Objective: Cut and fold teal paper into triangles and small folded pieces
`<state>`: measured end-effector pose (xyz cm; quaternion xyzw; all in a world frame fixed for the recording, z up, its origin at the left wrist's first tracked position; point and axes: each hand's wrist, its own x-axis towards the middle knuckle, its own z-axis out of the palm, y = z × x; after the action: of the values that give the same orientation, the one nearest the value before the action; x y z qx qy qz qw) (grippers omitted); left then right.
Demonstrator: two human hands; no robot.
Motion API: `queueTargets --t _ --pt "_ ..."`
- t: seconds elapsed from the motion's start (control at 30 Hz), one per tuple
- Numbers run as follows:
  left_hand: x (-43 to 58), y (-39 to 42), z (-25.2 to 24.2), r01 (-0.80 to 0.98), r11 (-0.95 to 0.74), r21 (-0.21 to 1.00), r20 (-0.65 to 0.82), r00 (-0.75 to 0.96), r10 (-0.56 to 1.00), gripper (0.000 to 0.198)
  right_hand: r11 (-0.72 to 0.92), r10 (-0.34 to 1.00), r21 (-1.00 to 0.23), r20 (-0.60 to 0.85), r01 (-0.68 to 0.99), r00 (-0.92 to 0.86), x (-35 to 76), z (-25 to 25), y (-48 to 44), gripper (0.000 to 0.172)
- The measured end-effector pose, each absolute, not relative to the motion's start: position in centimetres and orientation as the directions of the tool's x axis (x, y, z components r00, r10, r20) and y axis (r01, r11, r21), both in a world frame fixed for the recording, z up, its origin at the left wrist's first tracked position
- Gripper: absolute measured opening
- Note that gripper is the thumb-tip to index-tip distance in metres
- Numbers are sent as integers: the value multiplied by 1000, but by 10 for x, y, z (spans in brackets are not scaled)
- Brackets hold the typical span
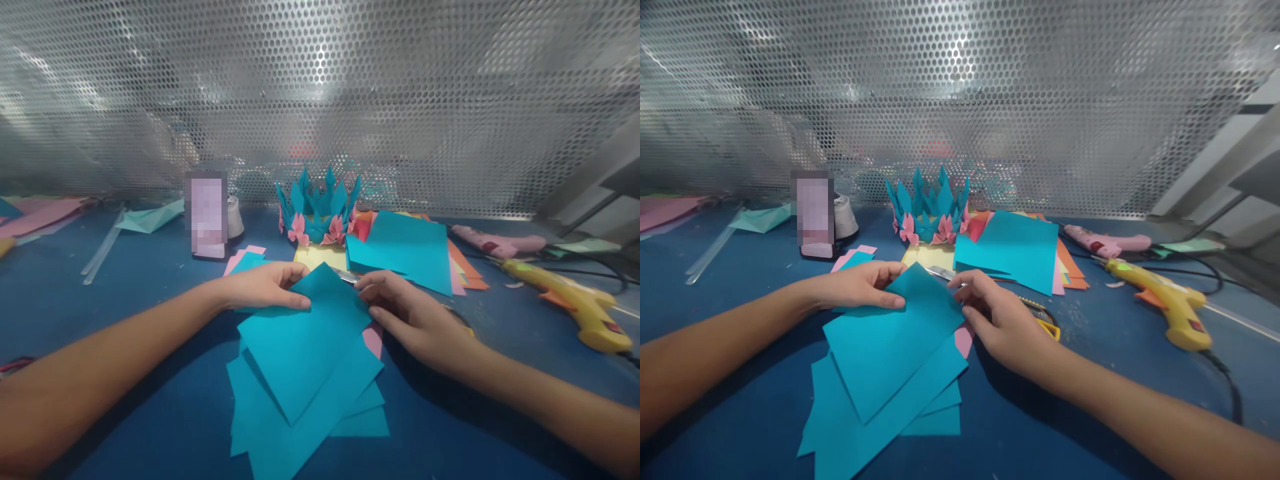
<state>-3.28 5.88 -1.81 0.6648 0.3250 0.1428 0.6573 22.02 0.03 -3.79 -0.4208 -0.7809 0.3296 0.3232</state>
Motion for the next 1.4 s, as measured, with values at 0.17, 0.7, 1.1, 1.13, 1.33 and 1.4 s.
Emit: queueTargets --t 0.17,0.7,1.1,1.13,1.33,1.4 --pt "-35 59 -20 259 34 965 -224 756 615 15 435 861 -817 255 378 -441 219 -41 0 36" --pt "-30 55 -19 343 -461 818 16 788 615 13 699 713 -480 417 530 -563 219 -37 -2 22" --pt "-35 49 2 305 -844 442 -8 942 336 34 871 472 -120 469 476 -747 220 -42 2 27" --pt "-35 48 3 297 -861 414 -7 946 323 33 869 474 -110 461 482 -750 220 -43 3 27" --pt "-27 38 6 208 -955 211 14 976 216 28 870 421 41 459 492 -782 221 -41 0 27" --pt "-24 35 5 183 -974 136 27 982 188 26 880 362 118 463 461 -809 221 -39 -2 29"
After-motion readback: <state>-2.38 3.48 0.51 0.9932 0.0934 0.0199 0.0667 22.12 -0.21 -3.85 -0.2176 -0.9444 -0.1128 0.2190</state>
